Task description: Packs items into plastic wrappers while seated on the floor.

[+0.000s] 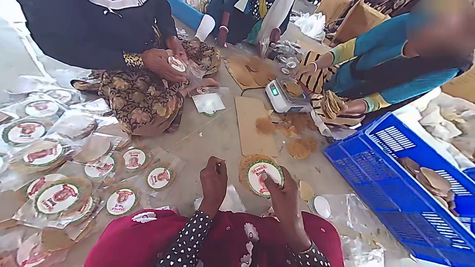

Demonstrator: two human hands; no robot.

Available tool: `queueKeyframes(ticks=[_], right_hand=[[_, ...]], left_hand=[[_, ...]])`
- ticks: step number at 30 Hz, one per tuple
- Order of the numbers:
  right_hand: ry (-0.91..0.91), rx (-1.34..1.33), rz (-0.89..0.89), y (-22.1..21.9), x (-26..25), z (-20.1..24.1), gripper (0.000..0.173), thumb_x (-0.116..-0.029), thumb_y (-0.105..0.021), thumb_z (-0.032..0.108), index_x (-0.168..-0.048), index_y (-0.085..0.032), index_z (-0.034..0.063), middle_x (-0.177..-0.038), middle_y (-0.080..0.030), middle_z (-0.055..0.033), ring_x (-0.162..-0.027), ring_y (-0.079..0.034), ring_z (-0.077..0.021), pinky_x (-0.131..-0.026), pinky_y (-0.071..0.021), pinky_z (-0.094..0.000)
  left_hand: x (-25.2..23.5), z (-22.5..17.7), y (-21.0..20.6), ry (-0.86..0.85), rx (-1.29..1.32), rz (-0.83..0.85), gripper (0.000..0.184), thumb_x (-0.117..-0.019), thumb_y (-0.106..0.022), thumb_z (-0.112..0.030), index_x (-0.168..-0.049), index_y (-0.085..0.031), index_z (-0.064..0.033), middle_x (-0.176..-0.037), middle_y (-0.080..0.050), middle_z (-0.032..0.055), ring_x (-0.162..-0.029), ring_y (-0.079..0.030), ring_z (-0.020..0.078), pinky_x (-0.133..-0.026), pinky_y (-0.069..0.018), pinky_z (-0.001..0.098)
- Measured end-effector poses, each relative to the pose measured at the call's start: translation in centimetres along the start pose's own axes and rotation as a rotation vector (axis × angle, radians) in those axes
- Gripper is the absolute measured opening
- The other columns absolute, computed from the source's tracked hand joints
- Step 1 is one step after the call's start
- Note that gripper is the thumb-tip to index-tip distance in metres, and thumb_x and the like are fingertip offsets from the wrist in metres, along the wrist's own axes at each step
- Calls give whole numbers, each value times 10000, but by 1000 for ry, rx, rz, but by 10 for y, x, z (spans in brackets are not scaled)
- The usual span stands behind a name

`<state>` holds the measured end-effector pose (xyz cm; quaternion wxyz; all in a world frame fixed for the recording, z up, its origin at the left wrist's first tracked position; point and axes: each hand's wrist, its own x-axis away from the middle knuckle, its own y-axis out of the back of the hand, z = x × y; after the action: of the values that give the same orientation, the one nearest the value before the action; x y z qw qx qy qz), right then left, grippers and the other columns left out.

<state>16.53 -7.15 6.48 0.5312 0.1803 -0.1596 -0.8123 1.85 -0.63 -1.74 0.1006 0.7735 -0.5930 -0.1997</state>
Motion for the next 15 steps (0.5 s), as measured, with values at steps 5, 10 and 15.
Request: queueKeyframes(ticks=[5,10,15], right_hand=[[68,-47,31,18,22,9,336,-940,-650,128,-1231,-626,-37,-976,-738,-17,-863,-707,12,-773,-594,-167],[-29,-96,0,66,47,1,343,-929,-655,118,-1239,-622,-25,-973,-748,-5,-866,-723,-20,-784,-614,-197],[-182,19,-69,147,93,-13,352,-928,-672,202,-1233,-636,31,-972,-735,37,-879,-704,10,-799,-595,-180]], left_hand=[[18,-26,-1,-3,95,80,133,-955,-649,-98,-972,-674,31,-571,-523,-22,-483,-456,10,-505,-403,180],[63,-58,-7,-78,230,227,146,-926,-657,-66,-1002,-673,59,-577,-513,-21,-488,-457,11,-505,-411,177],[123,-95,-29,-144,349,429,148,-920,-648,-60,-1013,-653,56,-558,-478,-49,-460,-416,-20,-470,-383,147]])
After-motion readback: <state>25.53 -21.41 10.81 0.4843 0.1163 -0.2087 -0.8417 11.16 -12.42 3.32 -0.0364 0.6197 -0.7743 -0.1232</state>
